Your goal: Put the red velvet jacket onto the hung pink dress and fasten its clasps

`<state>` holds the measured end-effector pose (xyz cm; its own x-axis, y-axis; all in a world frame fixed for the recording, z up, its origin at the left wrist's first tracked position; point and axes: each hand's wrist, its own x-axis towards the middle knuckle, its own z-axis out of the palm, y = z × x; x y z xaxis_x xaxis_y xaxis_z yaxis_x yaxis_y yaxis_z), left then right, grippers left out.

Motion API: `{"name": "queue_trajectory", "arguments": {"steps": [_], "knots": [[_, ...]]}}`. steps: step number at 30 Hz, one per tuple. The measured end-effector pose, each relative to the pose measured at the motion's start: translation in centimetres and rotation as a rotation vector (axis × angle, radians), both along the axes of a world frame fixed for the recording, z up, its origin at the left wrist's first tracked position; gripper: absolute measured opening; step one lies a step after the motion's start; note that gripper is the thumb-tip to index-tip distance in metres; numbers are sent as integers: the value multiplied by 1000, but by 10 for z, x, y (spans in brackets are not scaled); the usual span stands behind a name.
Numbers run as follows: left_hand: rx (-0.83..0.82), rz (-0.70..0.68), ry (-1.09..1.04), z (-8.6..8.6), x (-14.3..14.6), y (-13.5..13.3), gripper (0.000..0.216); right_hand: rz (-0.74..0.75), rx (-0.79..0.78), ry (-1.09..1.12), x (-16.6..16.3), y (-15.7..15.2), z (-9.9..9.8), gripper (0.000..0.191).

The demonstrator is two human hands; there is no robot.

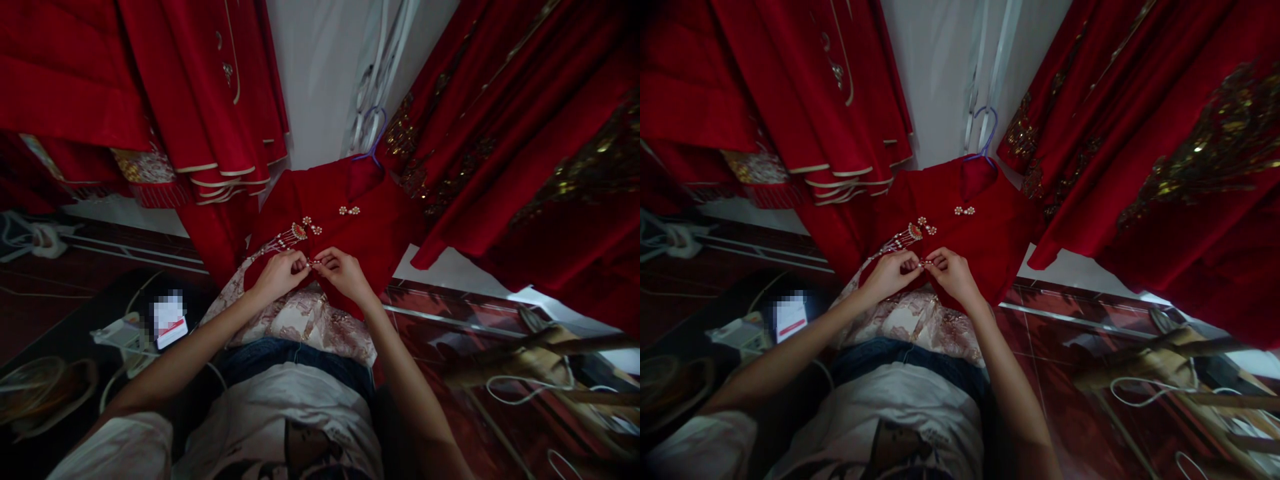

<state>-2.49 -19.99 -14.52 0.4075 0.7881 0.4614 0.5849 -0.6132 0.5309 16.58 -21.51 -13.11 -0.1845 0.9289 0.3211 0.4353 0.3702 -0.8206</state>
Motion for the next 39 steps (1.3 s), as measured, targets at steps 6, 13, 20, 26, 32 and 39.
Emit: {"name": "queue_trajectory", "arguments": {"steps": [6, 13, 20, 26, 32, 39], "knots": [[-29, -12, 20, -1, 0, 1, 6, 57, 11, -37, 3, -2, 4, 17], [-21, 0, 65, 1, 1, -3, 5, 23, 68, -90, -1, -1, -2, 10], [-32, -17, 40, 0, 3, -3, 13, 14, 112, -134, -1, 1, -6, 12], [35, 16, 143, 0, 1, -5, 14, 45, 107, -129, -2, 0, -5, 15], [7, -60, 110, 1, -2, -3, 7, 54, 127, -113, -2, 0, -5, 13], [-18, -102, 77, -1, -2, 0, 5, 73, 149, -115, -3, 1, -6, 14]]}}
